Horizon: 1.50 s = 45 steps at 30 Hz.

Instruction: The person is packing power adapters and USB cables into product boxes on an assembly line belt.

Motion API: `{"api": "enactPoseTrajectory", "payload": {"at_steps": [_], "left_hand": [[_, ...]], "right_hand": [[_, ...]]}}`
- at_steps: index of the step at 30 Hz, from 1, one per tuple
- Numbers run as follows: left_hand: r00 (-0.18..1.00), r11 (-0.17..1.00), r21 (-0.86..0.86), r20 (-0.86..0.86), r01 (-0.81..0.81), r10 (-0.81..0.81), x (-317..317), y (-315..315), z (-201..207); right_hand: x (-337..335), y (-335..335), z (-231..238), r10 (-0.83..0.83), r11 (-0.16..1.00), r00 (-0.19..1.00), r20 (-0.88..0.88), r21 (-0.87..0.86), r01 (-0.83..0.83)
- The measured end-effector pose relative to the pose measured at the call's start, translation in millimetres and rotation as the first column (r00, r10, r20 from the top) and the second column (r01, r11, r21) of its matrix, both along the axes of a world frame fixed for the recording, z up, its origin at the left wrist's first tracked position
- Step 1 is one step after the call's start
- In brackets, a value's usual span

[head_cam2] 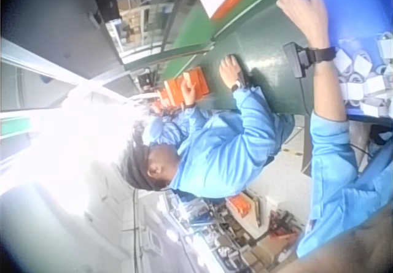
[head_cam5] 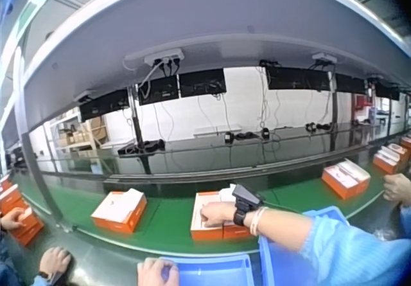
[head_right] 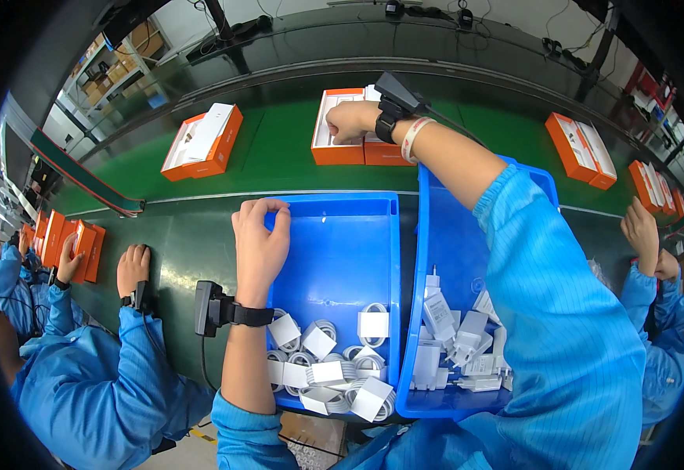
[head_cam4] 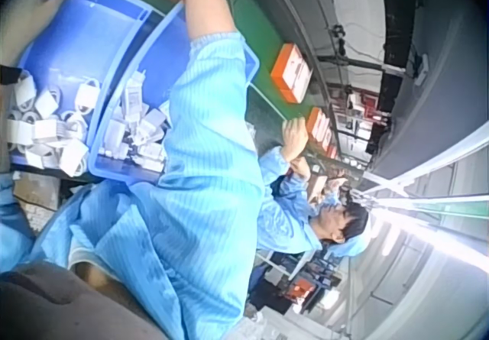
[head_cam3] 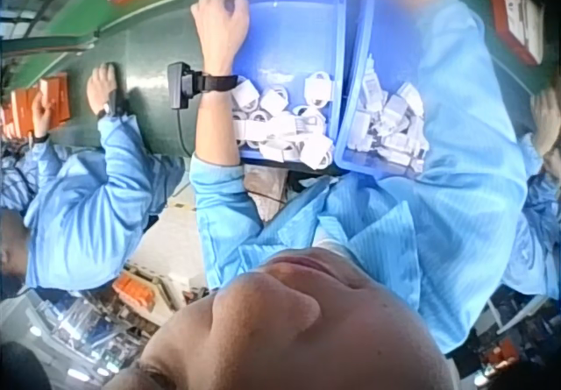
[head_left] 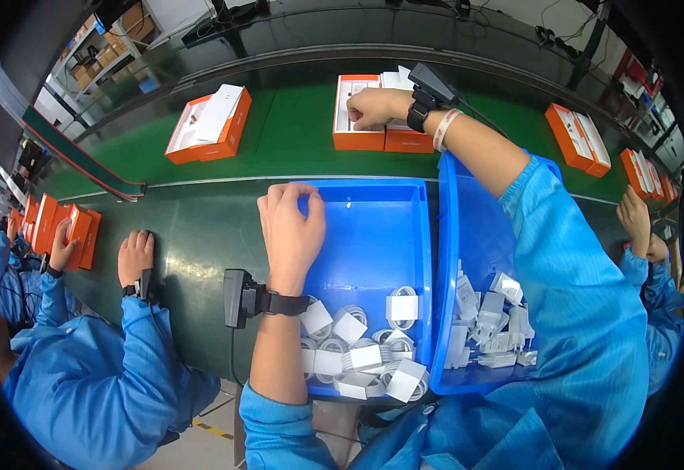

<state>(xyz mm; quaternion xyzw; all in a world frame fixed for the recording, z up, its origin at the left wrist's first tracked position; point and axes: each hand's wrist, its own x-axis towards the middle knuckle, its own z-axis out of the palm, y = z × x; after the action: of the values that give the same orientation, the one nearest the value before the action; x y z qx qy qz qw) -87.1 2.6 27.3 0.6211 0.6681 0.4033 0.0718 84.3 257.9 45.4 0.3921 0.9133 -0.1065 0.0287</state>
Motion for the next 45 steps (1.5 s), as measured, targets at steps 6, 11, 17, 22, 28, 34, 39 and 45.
{"api": "enactPoseTrajectory", "payload": {"at_steps": [6, 11, 17, 22, 28, 34, 39, 45], "left_hand": [[1.0, 1.0, 0.021, -0.02, 0.004, -0.003, 0, 0, -1], [1.0, 1.0, 0.011, -0.021, 0.011, -0.01, 2, 1, 1], [0.996, 0.999, 0.028, -0.084, 0.02, -0.017, 0, 3, -5], [0.993, 1.0, 0.013, -0.121, 0.007, -0.005, 5, -2, 1], [0.976, 0.996, 0.039, -0.206, 0.081, -0.071, 12, -6, -4], [0.977, 0.992, 0.046, -0.185, 0.121, -0.111, 11, -3, -8], [0.98, 0.991, 0.023, -0.156, 0.132, -0.127, 13, 2, -11], [0.98, 0.981, 0.125, -0.152, 0.148, -0.129, 15, -7, 5]], "right_hand": [[16, -3, -6, -0.051, 0.997, 0.995, -0.088, -0.059, 0.046], [32, -9, 11, 0.093, 0.991, 0.995, -0.022, 0.096, -0.091], [83, -111, 78, 0.241, 0.969, 0.841, -0.484, 0.177, -0.175], [149, -203, 87, 0.283, 0.879, 0.901, -0.329, -0.287, -0.381], [165, -250, 38, 0.051, 0.838, 0.925, -0.377, -0.487, -0.245], [173, -251, 20, 0.256, 0.789, 0.927, -0.273, -0.495, -0.364], [172, -261, 12, 0.358, 0.852, 0.925, -0.128, -0.359, -0.38], [171, -269, 11, 0.45, 0.841, 0.882, -0.139, -0.267, -0.471]]}}
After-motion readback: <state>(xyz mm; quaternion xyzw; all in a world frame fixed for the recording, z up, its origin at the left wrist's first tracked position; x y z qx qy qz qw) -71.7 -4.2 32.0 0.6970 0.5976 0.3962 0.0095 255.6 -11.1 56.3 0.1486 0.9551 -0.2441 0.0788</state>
